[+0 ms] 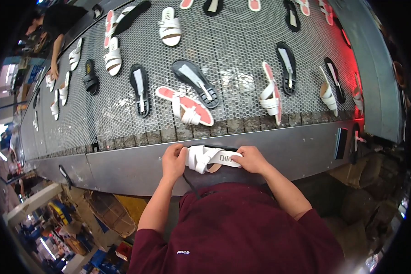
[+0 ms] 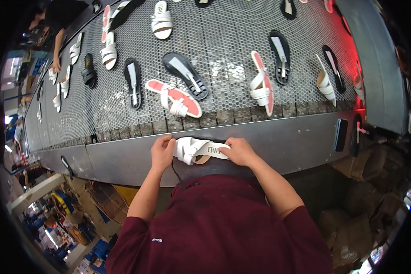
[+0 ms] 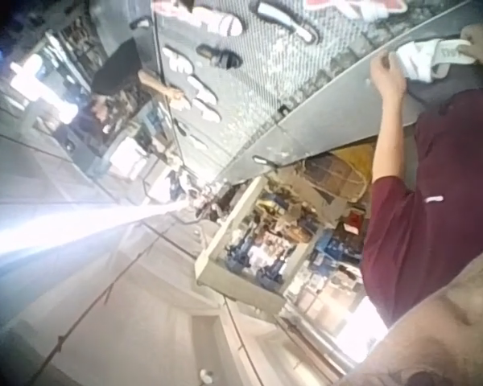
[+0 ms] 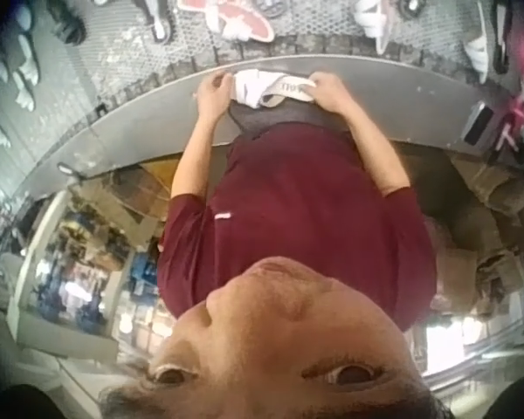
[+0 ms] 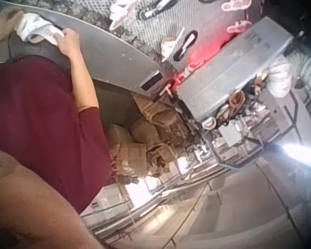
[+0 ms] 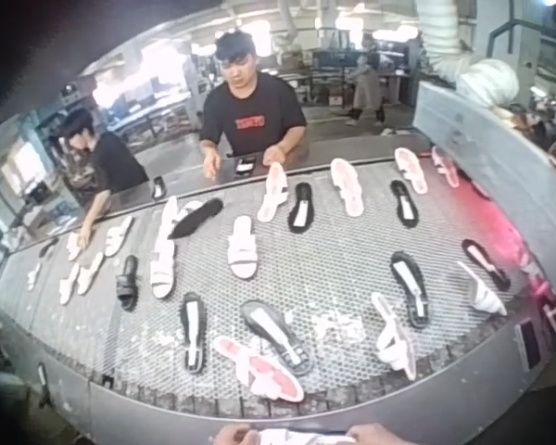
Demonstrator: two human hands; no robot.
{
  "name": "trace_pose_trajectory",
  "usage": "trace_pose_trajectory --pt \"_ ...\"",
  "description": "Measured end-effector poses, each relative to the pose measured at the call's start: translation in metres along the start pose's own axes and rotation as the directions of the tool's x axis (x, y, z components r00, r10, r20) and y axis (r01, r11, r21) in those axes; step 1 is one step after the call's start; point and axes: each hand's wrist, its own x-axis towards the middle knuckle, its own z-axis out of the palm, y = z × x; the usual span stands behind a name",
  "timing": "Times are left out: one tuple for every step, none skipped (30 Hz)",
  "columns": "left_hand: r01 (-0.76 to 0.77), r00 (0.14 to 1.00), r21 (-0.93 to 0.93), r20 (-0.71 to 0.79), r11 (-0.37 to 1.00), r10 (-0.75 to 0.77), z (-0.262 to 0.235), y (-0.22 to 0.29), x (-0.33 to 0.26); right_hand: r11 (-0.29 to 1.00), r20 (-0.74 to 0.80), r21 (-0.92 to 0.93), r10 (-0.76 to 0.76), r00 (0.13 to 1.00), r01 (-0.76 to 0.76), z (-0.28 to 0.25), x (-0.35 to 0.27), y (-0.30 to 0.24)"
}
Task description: Assembling, gluing, and checking sandals on a conveyor belt in a shoe factory.
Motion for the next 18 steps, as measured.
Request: trace_pose_trajectory --pt "-0.212 0.965 0.162 -0.118 0.964 0.232 0.003 -0.001 0.000 1.000 -0.021 0.004 0.016 1.000 -0.016 -0.002 -0.001 0.001" --pt "-0.321 0.937 0.218 -0.071 0.922 0.343 0.003 0.011 0.000 0.999 0.005 0.022 0.050 0.999 -0.050 -0.005 -0.001 -0.002" --pt "-0.332 0.936 0.206 -0.052 0.920 0.350 0.004 0.031 -0.001 0.996 0.036 0.039 0.082 0.996 -0.083 -0.008 -0.002 -0.003" --pt "-0.464 0.886 0.218 0.109 0.859 0.451 0.007 0.054 -0.003 0.999 0.009 0.012 0.035 0.999 -0.036 -0.005 0.001 0.006" --pt "-0.582 0.808 0.207 0.260 0.787 0.529 0.013 0.071 -0.006 0.999 0.006 0.016 0.052 0.999 -0.052 -0.007 0.001 0.005" --pt "-0.581 0.806 0.197 0.273 0.789 0.525 0.021 0.085 -0.008 1.000 -0.005 -0.014 0.007 1.000 -0.007 -0.008 0.001 0.001" --pt "-0.679 0.720 0.210 0.377 0.704 0.582 0.031 0.099 -0.009 0.998 -0.014 -0.042 -0.041 0.999 0.040 -0.010 -0.002 -0.002" --pt "-0.768 0.622 0.216 0.474 0.603 0.623 0.040 0.110 -0.011 1.000 -0.010 0.008 -0.007 1.000 0.007 -0.013 -0.005 -0.007" --pt "-0.766 0.627 0.230 0.475 0.601 0.617 0.053 0.111 -0.011 1.000 -0.005 0.015 -0.019 1.000 0.019 -0.012 -0.002 -0.004" --pt "-0.775 0.611 0.293 0.574 0.560 0.545 0.069 0.105 -0.011 0.998 -0.035 -0.041 -0.041 0.999 0.040 -0.011 -0.002 0.004" --pt "-0.786 0.593 0.351 0.661 0.509 0.459 0.082 0.097 -0.008 0.993 -0.068 -0.096 -0.068 0.995 0.062 -0.009 -0.001 0.008" --pt "-0.802 0.577 0.348 0.663 0.486 0.477 0.091 0.092 -0.005 0.992 -0.063 -0.088 -0.094 0.994 0.088 -0.008 -0.001 0.009" --pt "-0.815 0.563 0.345 0.664 0.466 0.493 0.098 0.088 -0.004 0.997 -0.092 -0.042 -0.074 0.993 0.070 -0.008 -0.005 0.012" --pt "-0.824 0.554 0.339 0.647 0.454 0.523 0.101 0.085 -0.004 0.999 -0.116 0.002 -0.051 0.992 0.052 -0.010 -0.009 0.016" --pt "-0.813 0.573 0.363 0.640 0.456 0.512 0.101 0.086 -0.006 0.997 -0.101 0.004 -0.072 0.992 0.073 -0.012 -0.014 0.017" --pt "-0.811 0.573 0.353 0.639 0.467 0.513 0.101 0.087 -0.008 0.996 -0.073 0.078 -0.040 0.997 0.046 -0.015 -0.019 0.016" --pt "-0.813 0.568 0.335 0.640 0.476 0.518 0.101 0.089 -0.009 0.989 -0.046 0.149 -0.003 0.999 0.010 -0.018 -0.025 0.016" --pt "-0.824 0.560 0.352 0.627 0.444 0.541 0.103 0.088 -0.011 0.989 -0.030 0.148 -0.017 0.999 0.022 -0.020 -0.031 0.015"
